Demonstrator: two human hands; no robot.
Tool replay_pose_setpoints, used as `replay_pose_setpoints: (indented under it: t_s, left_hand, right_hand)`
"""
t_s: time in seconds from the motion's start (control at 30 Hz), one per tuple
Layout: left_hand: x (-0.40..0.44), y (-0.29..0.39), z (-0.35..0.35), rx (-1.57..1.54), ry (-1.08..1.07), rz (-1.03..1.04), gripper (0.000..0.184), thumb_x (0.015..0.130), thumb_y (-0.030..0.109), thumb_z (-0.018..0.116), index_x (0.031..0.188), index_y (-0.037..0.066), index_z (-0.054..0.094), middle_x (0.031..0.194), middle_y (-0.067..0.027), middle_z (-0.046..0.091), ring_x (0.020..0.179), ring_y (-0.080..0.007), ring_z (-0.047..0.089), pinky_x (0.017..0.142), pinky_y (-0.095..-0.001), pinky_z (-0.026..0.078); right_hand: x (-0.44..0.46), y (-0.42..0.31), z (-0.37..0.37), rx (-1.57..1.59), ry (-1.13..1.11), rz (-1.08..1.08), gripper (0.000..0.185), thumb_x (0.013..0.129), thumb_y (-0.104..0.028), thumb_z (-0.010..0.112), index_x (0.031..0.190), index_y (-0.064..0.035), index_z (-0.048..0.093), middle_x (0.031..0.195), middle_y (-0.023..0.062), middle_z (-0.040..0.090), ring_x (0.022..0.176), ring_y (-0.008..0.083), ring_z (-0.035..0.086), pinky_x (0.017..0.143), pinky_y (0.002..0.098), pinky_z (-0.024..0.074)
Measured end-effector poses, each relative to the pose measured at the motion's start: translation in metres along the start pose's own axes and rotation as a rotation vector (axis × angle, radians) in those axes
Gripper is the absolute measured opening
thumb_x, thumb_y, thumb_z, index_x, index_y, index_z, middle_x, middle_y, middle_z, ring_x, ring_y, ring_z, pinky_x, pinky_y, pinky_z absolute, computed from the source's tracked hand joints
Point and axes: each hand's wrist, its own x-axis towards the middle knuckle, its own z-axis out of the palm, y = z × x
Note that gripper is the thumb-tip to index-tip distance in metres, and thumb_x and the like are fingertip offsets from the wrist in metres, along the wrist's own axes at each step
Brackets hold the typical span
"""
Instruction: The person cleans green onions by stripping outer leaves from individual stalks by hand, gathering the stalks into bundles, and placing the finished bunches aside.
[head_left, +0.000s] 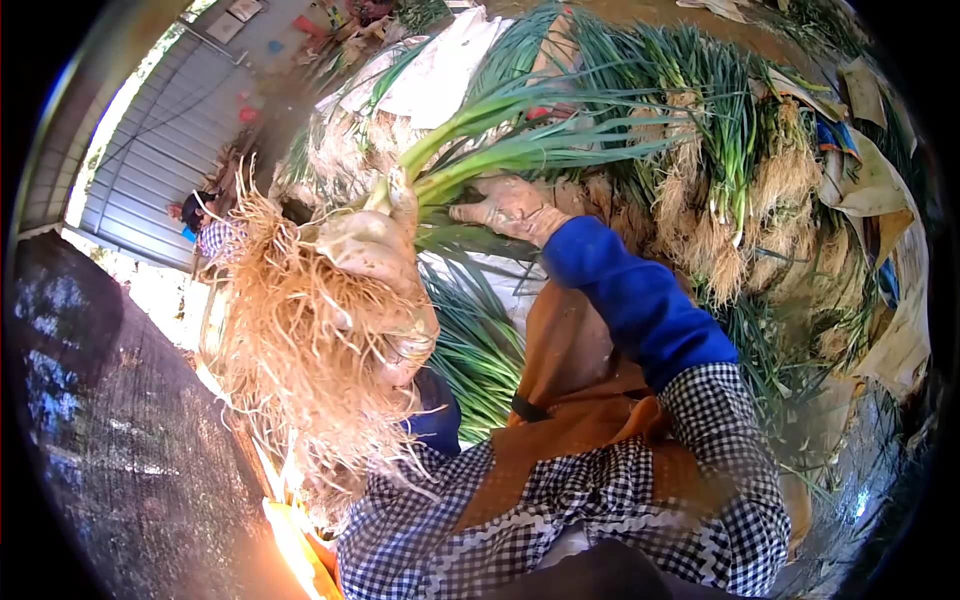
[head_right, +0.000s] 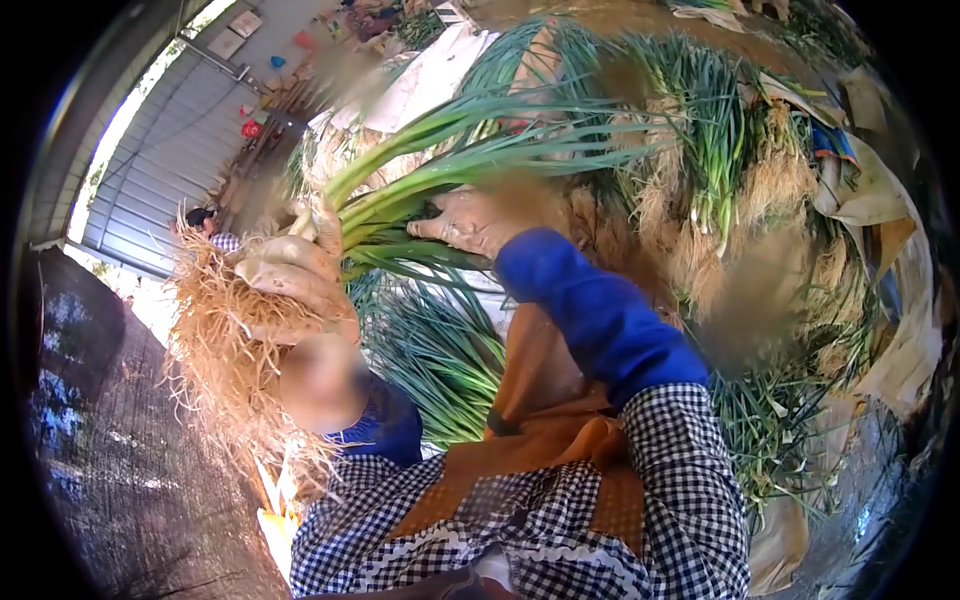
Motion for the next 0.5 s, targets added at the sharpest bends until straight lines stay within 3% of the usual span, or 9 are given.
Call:
replay_pose_setpoints:
  t_s: [0.03, 0.07, 0.13, 0.2, 0.23, 0.37, 0.5]
  left_hand:
    - [-0.001, 0.000, 0.001, 0.004, 0.000, 0.012, 0.047, 0.087, 0.027, 0.053, 0.126, 0.004, 0.040, 0.093, -0.0065, 0.057, 0.098, -0.0191, 0.054, 0.071, -0.0371, 0.052]
    - [-0.001, 0.002, 0.005, 0.004, -0.003, 0.020, 0.047, 0.087, 0.027, 0.053, 0.126, 0.004, 0.040, 0.093, -0.0065, 0.057, 0.098, -0.0191, 0.054, 0.071, -0.0370, 0.052]
    - [-0.004, 0.007, 0.009, 0.005, 0.002, 0.041, 0.047, 0.087, 0.027, 0.053, 0.126, 0.004, 0.040, 0.093, -0.0063, 0.056, 0.098, -0.0189, 0.054, 0.071, -0.0369, 0.052]
    - [-0.007, 0.013, 0.011, 0.004, 0.004, 0.066, 0.047, 0.087, 0.027, 0.053, 0.126, 0.004, 0.040, 0.092, -0.0061, 0.056, 0.098, -0.0188, 0.054, 0.070, -0.0368, 0.052]
    - [-0.008, 0.017, 0.012, 0.002, 0.001, 0.078, 0.047, 0.087, 0.027, 0.053, 0.126, 0.004, 0.040, 0.092, -0.0060, 0.056, 0.098, -0.0187, 0.054, 0.070, -0.0367, 0.052]
    - [-0.024, 0.042, 0.001, 0.008, 0.015, 0.168, 0.046, 0.087, 0.027, 0.053, 0.125, 0.004, 0.041, 0.092, -0.0057, 0.056, 0.098, -0.0184, 0.054, 0.070, -0.0365, 0.052]
    - [-0.060, 0.075, -0.019, 0.069, 0.045, 0.285, 0.043, 0.088, 0.026, 0.051, 0.123, 0.003, 0.041, 0.091, -0.0059, 0.056, 0.094, -0.0182, 0.055, 0.069, -0.0338, 0.051]
  right_hand:
    - [0.006, 0.011, 0.019, 0.076, 0.127, -0.166, 0.041, 0.088, -0.039, 0.051, 0.113, -0.0069, 0.058, 0.114, 0.0170, 0.057, 0.108, 0.0273, 0.052, 0.089, 0.0344, 0.0413]
    - [0.003, 0.015, 0.014, -0.068, 0.003, -0.269, 0.036, 0.090, -0.036, 0.049, 0.113, -0.0101, 0.058, 0.115, 0.0157, 0.057, 0.106, 0.0288, 0.053, 0.089, 0.0354, 0.0416]
    - [-0.025, 0.047, 0.014, 0.046, 0.033, -0.194, 0.031, 0.090, -0.031, 0.050, 0.109, -0.0080, 0.060, 0.105, 0.0135, 0.060, 0.089, 0.0224, 0.055, 0.077, 0.0319, 0.0446]
    - [-0.076, 0.098, 0.006, 0.103, 0.139, -0.023, 0.027, 0.090, -0.026, 0.051, 0.104, -0.0059, 0.062, 0.095, 0.0114, 0.063, 0.072, 0.0160, 0.057, 0.064, 0.0285, 0.0475]
    - [-0.105, 0.124, -0.005, -0.159, 0.065, 0.034, 0.027, 0.088, -0.028, 0.051, 0.105, -0.0101, 0.063, 0.093, 0.0122, 0.064, 0.071, 0.0216, 0.059, 0.065, 0.0310, 0.0481]
    - [-0.213, 0.152, -0.069, -0.096, 0.140, 0.925, 0.040, 0.085, -0.032, 0.053, 0.113, -0.0037, 0.058, 0.111, 0.0167, 0.060, 0.104, 0.0319, 0.056, 0.085, 0.0379, 0.0454]
    - [-0.286, 0.160, -0.091, -0.176, 0.174, 0.884, 0.034, 0.086, -0.026, 0.053, 0.111, -0.0038, 0.059, 0.107, 0.0165, 0.060, 0.096, 0.0308, 0.056, 0.079, 0.0373, 0.0455]
